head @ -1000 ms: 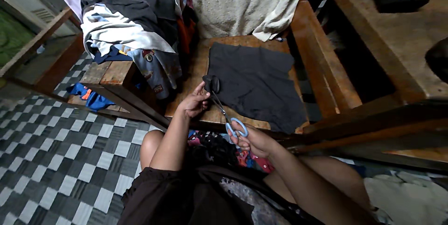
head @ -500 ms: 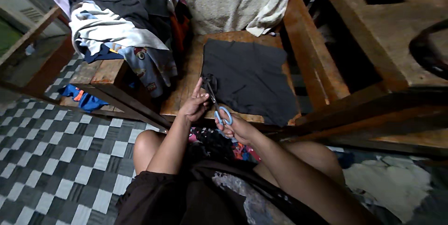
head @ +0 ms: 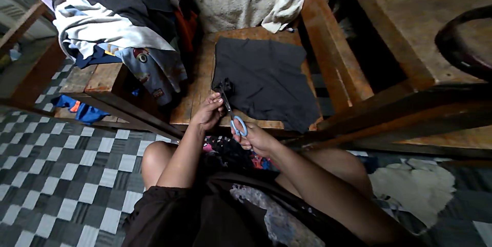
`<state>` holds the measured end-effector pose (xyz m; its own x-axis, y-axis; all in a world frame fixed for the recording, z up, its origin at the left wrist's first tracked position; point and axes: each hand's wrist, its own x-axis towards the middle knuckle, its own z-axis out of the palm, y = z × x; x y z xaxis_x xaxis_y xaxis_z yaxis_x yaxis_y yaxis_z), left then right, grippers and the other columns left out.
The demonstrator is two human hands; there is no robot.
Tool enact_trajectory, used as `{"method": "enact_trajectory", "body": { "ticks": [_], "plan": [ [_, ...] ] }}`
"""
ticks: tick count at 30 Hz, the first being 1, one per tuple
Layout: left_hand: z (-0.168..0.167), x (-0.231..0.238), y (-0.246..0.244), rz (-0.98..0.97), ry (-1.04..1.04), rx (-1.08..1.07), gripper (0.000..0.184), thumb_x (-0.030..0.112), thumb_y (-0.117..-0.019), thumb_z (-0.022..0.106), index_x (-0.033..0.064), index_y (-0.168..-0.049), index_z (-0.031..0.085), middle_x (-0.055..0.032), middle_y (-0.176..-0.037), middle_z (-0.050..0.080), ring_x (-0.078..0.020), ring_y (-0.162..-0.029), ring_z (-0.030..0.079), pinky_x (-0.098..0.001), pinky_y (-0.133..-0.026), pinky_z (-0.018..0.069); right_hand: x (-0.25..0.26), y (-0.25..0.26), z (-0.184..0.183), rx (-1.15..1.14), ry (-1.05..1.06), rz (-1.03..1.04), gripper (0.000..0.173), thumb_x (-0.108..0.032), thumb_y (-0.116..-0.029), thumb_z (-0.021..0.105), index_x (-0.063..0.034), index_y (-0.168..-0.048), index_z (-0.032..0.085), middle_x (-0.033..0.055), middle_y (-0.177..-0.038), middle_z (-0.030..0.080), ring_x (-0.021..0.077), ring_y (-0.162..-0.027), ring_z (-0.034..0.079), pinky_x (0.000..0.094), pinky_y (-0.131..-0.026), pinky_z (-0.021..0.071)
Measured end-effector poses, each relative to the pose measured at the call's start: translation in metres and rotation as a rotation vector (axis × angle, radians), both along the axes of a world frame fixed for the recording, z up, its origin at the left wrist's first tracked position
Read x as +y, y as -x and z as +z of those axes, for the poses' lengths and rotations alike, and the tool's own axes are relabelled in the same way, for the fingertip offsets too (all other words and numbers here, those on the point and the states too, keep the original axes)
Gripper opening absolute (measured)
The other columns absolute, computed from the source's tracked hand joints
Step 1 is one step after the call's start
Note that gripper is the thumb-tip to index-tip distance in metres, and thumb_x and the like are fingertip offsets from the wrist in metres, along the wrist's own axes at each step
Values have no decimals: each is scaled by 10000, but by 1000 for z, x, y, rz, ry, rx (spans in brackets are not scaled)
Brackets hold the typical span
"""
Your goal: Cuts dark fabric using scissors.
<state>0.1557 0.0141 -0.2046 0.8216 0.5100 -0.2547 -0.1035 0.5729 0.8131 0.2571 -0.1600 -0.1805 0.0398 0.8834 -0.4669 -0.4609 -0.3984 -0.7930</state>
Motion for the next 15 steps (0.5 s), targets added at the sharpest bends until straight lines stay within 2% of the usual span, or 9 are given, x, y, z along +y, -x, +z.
{"method": "enact_trajectory", "body": {
  "ticks": [5, 8, 11, 15],
  "plan": [
    [-1, 19, 9, -259, 31, 56, 161, 84, -968, 466, 165, -1069, 561, 54, -755, 627, -43, -619, 567, -218, -622, 505, -9, -7, 0, -59, 13, 105, 382, -387, -1117, 314, -129, -954, 544, -83, -650, 482, -16, -462, 353, 137, -443, 306],
    [-2, 21, 5, -302, 67, 51, 189, 103, -918, 502, 186, -1068, 582, 55, -735, 646, -44, -596, 575, -221, -596, 505, -13, -9, 1, -54, 12, 119, 384, -379, -1119, 298, -131, -950, 539, -79, -655, 493, -21, -462, 360, 129, -439, 307],
    [-9, 16, -4, -306, 97, -28, 404, 85, -872, 525, 206, -1255, 485, 71, -768, 632, -35, -600, 560, -212, -593, 503, -18, -9, 4, -30, 13, 89, 381, -365, -1121, 288, -124, -958, 533, -72, -656, 502, -20, -458, 368, 124, -435, 315],
    [-16, 4, -9, -257, 168, -170, 487, 65, -878, 523, 239, -1317, 405, 74, -789, 636, -40, -604, 562, -217, -608, 516, -26, -8, 5, -23, -1, 69, 398, -363, -1120, 259, -125, -960, 535, -74, -663, 517, -24, -460, 382, 121, -442, 332]
  ]
}}
